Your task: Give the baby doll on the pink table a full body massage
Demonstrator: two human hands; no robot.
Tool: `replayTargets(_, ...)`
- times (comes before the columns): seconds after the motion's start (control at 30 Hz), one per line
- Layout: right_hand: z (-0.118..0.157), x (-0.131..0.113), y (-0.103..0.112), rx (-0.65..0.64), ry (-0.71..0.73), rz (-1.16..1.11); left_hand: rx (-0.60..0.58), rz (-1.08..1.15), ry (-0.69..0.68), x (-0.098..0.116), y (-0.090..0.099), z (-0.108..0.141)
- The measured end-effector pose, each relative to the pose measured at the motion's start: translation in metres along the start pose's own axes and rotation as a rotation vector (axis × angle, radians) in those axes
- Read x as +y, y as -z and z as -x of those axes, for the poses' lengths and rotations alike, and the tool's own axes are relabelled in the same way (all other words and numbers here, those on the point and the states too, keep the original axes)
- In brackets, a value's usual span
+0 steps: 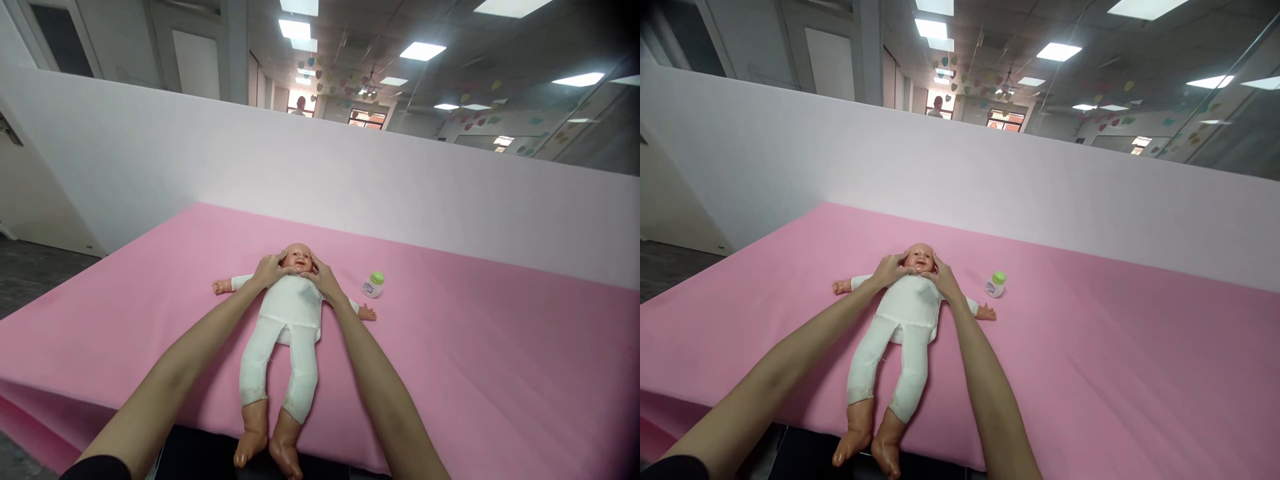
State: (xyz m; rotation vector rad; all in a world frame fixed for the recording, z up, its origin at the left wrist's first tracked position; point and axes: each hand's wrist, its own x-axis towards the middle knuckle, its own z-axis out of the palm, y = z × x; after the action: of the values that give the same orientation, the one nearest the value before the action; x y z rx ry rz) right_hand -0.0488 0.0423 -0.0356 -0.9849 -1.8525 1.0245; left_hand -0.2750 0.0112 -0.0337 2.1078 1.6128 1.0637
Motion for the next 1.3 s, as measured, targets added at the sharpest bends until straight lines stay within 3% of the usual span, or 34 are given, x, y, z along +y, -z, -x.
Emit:
replayTargets(0.2, -0.005, 0.007, 0.013, -0.056, -0.002, -0.074, -0.129, 0.141, -0.104, -0.016, 0.016, -0.006)
replayTargets(0.3, -0.006, 0.009, 0.013, -0.075, 0.017, -0.126, -0.159, 0.133, -0.088, -0.014, 0.018, -0.005)
replayTargets(0.63, 0.002, 0.002, -0.011, 0.102, 0.052, 0.061, 0.033, -0.118, 0.109, 0.014, -0.008, 0.006)
replayTargets(0.93, -0.003, 0.007, 0.008, -0.043, 0.081, -0.056, -0.011, 0.031, -0.002, -0.006, 0.002, 0.002)
replayTargets(1.1, -0.009, 0.013, 0.020, -0.070, 0.072, -0.049, -0.062, 0.149, -0.046, -0.019, 0.006, -0.001)
replayTargets(1.3, -0.006, 0.008, 0.021, -0.098, 0.101, -0.010, -0.043, 0.249, -0.093, -0.027, 0.003, -0.004)
